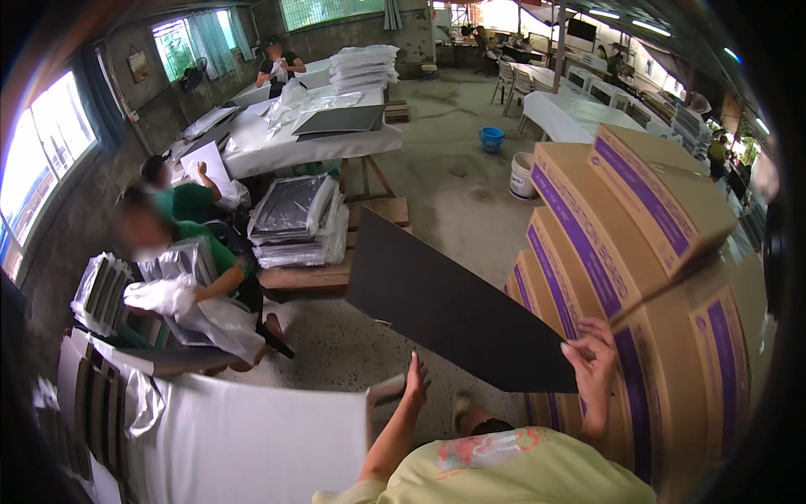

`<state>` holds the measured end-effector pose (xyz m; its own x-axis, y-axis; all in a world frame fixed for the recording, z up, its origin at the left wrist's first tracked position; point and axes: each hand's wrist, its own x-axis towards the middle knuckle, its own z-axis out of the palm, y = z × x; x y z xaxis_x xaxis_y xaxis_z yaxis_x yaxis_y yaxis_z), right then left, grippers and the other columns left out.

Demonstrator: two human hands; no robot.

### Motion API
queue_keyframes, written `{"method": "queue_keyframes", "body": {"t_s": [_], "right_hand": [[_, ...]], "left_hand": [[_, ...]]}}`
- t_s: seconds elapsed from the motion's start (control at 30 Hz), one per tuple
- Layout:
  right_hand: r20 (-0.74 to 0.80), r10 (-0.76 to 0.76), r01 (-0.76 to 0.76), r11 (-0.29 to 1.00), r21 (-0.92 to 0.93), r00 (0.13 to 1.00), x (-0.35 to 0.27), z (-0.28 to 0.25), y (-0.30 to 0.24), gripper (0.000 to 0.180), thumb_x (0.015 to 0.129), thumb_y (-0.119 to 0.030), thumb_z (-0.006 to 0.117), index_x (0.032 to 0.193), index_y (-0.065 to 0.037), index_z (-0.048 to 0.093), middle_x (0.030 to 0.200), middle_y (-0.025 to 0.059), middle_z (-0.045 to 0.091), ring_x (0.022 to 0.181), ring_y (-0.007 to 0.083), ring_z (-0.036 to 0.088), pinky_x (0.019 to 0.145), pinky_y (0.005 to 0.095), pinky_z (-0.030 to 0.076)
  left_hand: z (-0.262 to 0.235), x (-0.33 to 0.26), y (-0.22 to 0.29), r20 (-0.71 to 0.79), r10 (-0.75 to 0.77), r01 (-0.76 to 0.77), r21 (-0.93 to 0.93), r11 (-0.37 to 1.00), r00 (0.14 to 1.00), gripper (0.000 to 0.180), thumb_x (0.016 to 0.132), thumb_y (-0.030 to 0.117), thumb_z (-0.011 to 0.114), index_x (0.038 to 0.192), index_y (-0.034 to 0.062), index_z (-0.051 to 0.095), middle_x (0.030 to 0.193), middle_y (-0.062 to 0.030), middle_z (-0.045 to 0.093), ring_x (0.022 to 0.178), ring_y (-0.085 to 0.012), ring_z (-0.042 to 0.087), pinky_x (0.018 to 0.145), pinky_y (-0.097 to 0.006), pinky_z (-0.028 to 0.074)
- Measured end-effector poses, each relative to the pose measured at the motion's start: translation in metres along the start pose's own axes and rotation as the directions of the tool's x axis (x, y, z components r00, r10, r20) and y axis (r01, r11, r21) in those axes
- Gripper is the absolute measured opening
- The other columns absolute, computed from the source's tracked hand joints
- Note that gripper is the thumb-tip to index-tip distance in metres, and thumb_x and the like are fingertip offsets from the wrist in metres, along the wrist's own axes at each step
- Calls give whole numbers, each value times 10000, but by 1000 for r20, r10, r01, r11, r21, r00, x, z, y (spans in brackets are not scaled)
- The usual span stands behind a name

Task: The person picks up large dark boards and places them one by one into clear plastic bags, pulling the bags over the boards by hand and then setting the packaged items aside.

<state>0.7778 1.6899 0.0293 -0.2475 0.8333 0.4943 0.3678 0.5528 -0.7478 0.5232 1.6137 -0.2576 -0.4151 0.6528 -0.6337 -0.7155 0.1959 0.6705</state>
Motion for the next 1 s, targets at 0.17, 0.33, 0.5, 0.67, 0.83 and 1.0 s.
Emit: {"method": "queue_keyframes", "body": {"t_s": [0.17,0.33,0.5,0.67,0.83,1.0], "right_hand": [[14,38,-38,999,6,999,97,70,68,107,671,-45,686,683,13,598,1002,153,522,923,264,519,797,347,411],[104,62,-70,994,81,993,215,146,124,102,677,-43,680,690,10,594,992,145,524,897,274,530,756,335,427],[132,73,-83,994,68,989,307,218,197,112,661,-6,665,674,13,556,976,123,529,839,235,534,666,312,436],[127,216,-217,976,-12,968,397,274,261,89,692,-17,646,697,17,563,992,129,518,849,245,526,652,326,447],[101,188,-168,969,-179,977,510,326,323,100,690,-22,628,694,27,541,931,132,524,838,274,524,668,342,424],[137,163,-76,870,-488,977,646,367,363,129,633,-4,644,683,18,527,804,139,520,772,333,511,674,394,398]], "left_hand": [[62,143,61,55,36,-23,-216,976,998,839,779,686,307,1367,104,162,1416,-91,181,1286,-283,193,1026,-448,160],[71,246,86,-343,-167,119,-155,981,924,674,815,598,385,1297,128,347,1315,-95,371,1157,-286,386,936,-448,299],[84,310,166,-491,9,-54,-77,996,871,494,824,325,523,1223,49,431,1263,-131,429,1125,-287,440,906,-399,359],[110,394,294,-498,262,-277,45,960,826,420,798,290,572,1129,38,516,1050,-89,569,957,-206,534,773,-341,417],[149,521,433,-427,483,-509,59,859,765,438,817,295,556,1181,58,502,1047,-68,568,938,-176,532,749,-308,418],[201,657,559,-408,508,-561,-12,828,758,489,784,248,599,1187,-1,479,1081,-90,566,933,-166,534,781,-257,408]]}}
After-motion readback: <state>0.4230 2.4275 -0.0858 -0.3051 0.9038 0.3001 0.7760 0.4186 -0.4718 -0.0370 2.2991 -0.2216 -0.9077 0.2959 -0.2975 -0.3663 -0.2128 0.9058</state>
